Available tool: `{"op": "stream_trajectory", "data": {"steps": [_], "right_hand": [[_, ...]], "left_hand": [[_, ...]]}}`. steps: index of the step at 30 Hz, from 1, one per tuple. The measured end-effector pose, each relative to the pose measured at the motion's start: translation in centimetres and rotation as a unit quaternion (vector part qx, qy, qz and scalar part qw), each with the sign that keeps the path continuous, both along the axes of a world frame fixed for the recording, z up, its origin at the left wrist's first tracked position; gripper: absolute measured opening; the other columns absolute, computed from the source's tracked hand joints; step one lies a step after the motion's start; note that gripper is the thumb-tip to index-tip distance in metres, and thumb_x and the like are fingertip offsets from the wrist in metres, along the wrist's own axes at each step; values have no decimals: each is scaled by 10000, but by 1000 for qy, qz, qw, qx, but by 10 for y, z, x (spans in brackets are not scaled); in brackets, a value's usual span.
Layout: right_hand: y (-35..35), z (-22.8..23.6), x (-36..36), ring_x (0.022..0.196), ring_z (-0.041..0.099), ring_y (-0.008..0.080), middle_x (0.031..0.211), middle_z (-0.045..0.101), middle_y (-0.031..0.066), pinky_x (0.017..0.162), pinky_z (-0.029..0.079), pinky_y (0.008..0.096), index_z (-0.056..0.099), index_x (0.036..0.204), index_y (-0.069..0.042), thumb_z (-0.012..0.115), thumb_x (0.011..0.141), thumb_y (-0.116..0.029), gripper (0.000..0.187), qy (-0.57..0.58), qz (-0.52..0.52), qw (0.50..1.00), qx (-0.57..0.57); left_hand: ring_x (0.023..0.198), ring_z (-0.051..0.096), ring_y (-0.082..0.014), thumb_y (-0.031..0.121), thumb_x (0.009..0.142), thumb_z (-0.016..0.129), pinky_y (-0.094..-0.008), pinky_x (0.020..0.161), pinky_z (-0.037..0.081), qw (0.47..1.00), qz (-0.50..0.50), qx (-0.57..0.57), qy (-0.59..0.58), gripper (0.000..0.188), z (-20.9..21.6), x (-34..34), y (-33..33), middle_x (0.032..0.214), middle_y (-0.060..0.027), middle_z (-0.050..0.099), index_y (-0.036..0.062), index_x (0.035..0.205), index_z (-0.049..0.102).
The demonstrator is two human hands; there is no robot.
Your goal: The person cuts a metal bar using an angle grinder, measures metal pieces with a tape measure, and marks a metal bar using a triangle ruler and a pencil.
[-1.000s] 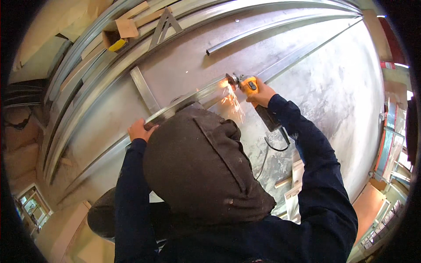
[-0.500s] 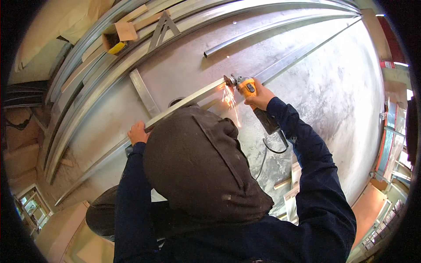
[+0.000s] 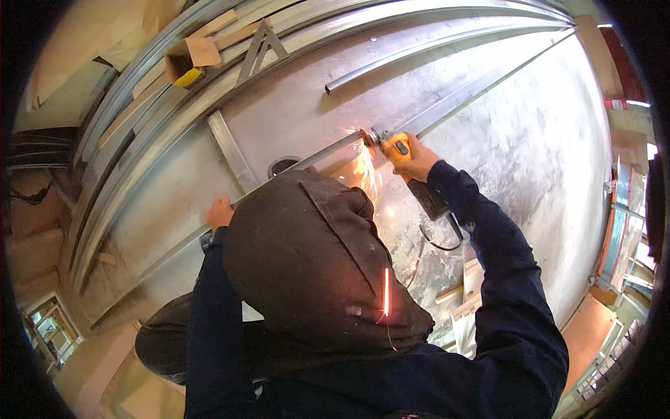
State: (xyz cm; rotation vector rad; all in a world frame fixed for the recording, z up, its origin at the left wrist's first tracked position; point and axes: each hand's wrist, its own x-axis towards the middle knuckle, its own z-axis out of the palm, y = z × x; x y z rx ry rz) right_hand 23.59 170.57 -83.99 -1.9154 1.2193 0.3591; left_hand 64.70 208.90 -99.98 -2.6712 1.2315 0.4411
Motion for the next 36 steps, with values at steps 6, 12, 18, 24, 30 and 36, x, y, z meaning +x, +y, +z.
{"op": "stream_trajectory", "data": {"steps": [6,12,18,24,30,36], "right_hand": [[18,17,-22,1060,618,404,1139,614,263,906,497,388,290,1451,-23,819,624,-350,1034,-3,-3,999,45],[14,14,-30,1036,624,344,1155,596,253,887,503,358,277,1437,25,815,652,-333,1016,-40,-51,996,64],[15,35,-6,1055,622,356,1174,592,260,897,502,367,268,1448,33,810,654,-342,1031,2,-24,997,78],[2,20,8,1040,636,362,1130,620,262,881,510,383,288,1442,12,809,648,-360,1020,-14,6,999,36],[-17,27,41,938,669,363,1052,653,244,831,529,390,390,1365,-8,813,619,-375,933,-30,1,999,27],[-2,19,14,983,658,359,1089,642,246,842,526,372,359,1386,-6,826,614,-379,977,-16,6,1000,6]], "left_hand": [[958,600,-321,321,909,549,-548,807,418,991,90,95,34,250,-13,9,5,994,-98,600,131,1072,540],[928,588,-314,338,945,502,-500,858,381,989,-23,-50,-140,255,31,-33,0,1075,-93,522,110,1057,524],[969,600,-289,369,927,517,-479,876,374,998,58,39,3,278,33,-19,-1,988,-101,593,99,989,540],[994,599,-286,363,934,509,-488,875,362,999,32,20,-39,253,47,-33,-6,981,-96,616,127,1015,552],[1022,582,-299,361,930,510,-494,898,341,999,46,15,0,265,60,-37,-12,981,-113,602,119,1032,542],[1046,570,-313,356,930,506,-513,922,334,999,35,-9,7,277,51,-33,-12,1032,-125,592,113,1062,528]]}}
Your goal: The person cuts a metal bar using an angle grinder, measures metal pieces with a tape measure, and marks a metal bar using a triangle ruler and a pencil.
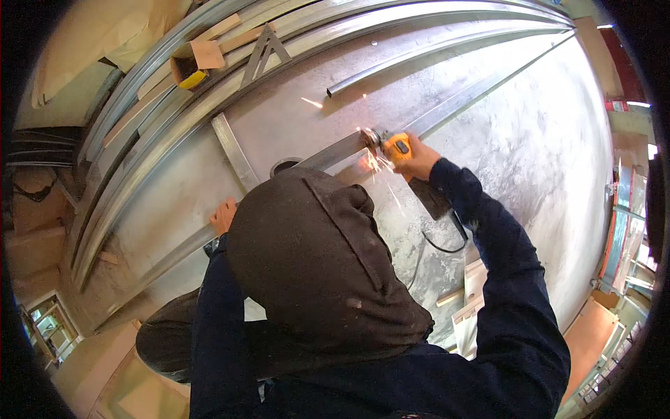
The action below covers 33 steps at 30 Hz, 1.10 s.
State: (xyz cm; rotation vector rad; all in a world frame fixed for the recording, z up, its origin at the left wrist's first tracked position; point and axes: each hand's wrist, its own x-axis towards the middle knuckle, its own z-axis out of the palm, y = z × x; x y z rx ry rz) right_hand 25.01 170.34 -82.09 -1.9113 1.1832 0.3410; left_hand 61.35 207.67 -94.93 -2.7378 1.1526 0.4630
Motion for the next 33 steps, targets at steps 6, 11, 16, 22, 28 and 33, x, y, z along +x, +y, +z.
{"op": "stream_trajectory", "data": {"steps": [6,11,16,22,28,33], "right_hand": [[47,-32,-84,1020,638,273,1164,616,199,887,513,358,359,1418,-20,736,813,-461,838,-100,-10,993,59],[85,-81,-162,841,675,223,1028,642,141,689,583,354,487,1258,-28,261,997,-618,684,-229,-334,852,331],[101,-124,-183,725,684,288,916,650,160,642,594,419,502,1218,-27,279,940,-702,764,-349,-458,720,387],[70,-159,-273,729,680,338,941,669,227,665,593,413,502,1174,34,555,918,-534,626,-349,-531,640,433],[60,-188,-285,889,616,276,1006,634,123,802,521,408,508,1225,11,576,859,-560,682,-443,-474,609,457],[71,-189,-254,952,566,262,1112,583,120,858,476,441,548,1195,-18,551,861,-571,645,-352,-508,704,351]], "left_hand": [[1050,570,-316,350,930,501,-521,912,343,999,10,34,2,264,-5,9,7,1023,-125,592,116,1054,515],[1031,581,-308,317,910,539,-511,894,356,999,1,30,13,211,30,-20,-18,982,-116,604,126,997,531],[1004,600,-318,305,876,580,-519,871,374,1000,-19,-2,25,221,19,-11,-2,982,-112,616,123,996,543],[999,607,-353,220,853,585,-531,852,415,998,-24,26,49,197,24,2,-32,980,-125,626,140,1032,563],[1042,606,-335,188,884,550,-572,861,410,1000,6,-15,27,195,23,34,-26,1020,-124,639,153,1074,579],[1068,600,-324,239,899,540,-598,884,415,999,33,-1,17,214,17,57,-40,1071,-121,634,185,1096,603]]}}
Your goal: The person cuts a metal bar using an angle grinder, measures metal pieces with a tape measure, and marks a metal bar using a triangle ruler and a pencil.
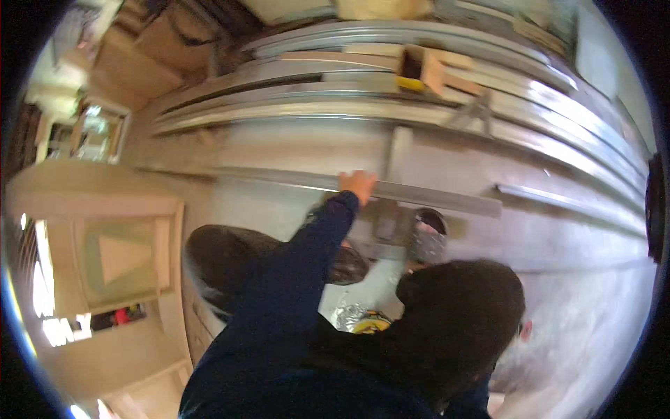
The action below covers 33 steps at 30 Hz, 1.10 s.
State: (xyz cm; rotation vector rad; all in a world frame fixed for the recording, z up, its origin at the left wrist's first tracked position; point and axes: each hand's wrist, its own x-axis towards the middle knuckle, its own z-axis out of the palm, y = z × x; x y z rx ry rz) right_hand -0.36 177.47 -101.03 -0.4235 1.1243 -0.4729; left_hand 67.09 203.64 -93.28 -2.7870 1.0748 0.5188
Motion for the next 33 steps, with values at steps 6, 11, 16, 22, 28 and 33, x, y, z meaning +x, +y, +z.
{"op": "stream_trajectory", "data": {"steps": [6,11,16,22,28,33], "right_hand": [[-11,18,86,1023,558,293,1155,574,158,909,457,456,539,1233,-32,588,859,-499,601,228,104,968,13],[-29,51,148,1083,551,318,1191,567,190,951,441,468,532,1265,-44,619,856,-439,575,382,269,882,-67],[-43,91,218,1142,544,343,1226,559,222,993,425,480,524,1297,-55,650,854,-379,563,458,451,738,-208],[-29,162,358,1214,536,373,1269,551,260,1044,406,495,515,1335,-69,687,852,-308,566,424,616,535,-394],[-9,197,513,1374,349,365,1415,420,236,1180,190,494,310,1484,-73,812,677,-276,972,244,604,240,-720],[-33,169,507,1162,577,376,1165,635,248,1021,446,434,574,1185,-37,781,657,-340,643,400,759,204,-472]], "left_hand": [[1068,593,-267,233,896,568,-633,920,352,998,42,-53,-4,147,-4,42,-2,1000,-77,631,231,1035,617],[1111,592,-242,226,918,563,-696,970,319,999,47,2,22,188,4,79,11,1072,-64,645,250,1091,633],[1127,575,-241,222,907,577,-698,971,310,996,88,-2,18,186,-11,84,44,1072,-66,645,233,1080,642],[1029,601,-265,211,829,642,-540,880,400,997,43,-58,-37,162,-15,61,53,969,-70,646,212,991,637],[954,625,-269,189,642,750,-450,816,426,986,-124,-97,58,420,14,34,27,908,-60,645,182,1038,609],[915,641,-255,178,609,746,-450,779,434,963,-183,-178,82,432,26,-5,-7,868,-45,642,172,1016,600]]}}
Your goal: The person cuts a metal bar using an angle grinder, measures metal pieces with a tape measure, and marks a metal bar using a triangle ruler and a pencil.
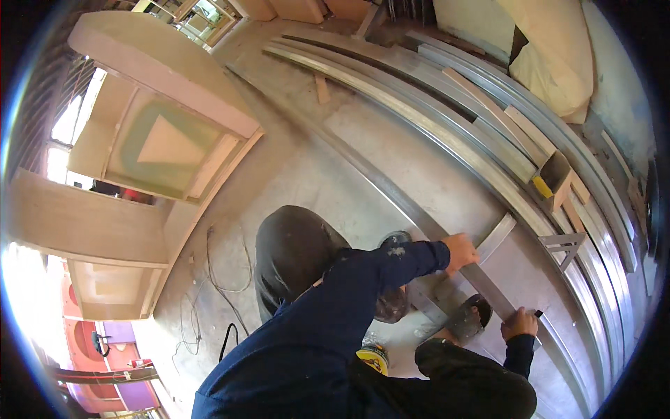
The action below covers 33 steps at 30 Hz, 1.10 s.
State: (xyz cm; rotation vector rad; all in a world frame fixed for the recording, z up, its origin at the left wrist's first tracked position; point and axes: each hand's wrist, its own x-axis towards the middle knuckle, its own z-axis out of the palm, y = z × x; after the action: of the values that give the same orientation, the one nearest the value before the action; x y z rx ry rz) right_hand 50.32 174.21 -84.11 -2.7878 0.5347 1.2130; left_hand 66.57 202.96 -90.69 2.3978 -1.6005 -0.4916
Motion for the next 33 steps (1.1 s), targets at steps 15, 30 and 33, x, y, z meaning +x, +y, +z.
{"op": "stream_trajectory", "data": {"steps": [15,30,33], "right_hand": [[44,-34,0,1149,580,373,1181,628,236,1053,393,458,553,1246,-24,795,682,-478,763,-277,101,950,101],[74,7,-286,1065,621,349,1150,650,180,937,457,441,575,1243,-65,713,811,-240,486,-345,-381,838,180],[87,13,-313,1041,631,348,1125,658,182,917,469,435,584,1228,-66,706,817,-241,463,-324,-419,829,179]], "left_hand": [[954,636,-216,215,723,666,-512,892,402,988,47,82,-126,238,-5,87,76,936,-8,663,227,959,637],[1316,415,-393,317,829,723,-639,970,375,804,534,207,-160,527,-27,187,85,1460,-125,401,243,1315,531],[1285,481,-370,353,789,776,-531,1000,428,852,459,229,-107,690,-12,197,73,1401,-191,490,182,1386,475]]}}
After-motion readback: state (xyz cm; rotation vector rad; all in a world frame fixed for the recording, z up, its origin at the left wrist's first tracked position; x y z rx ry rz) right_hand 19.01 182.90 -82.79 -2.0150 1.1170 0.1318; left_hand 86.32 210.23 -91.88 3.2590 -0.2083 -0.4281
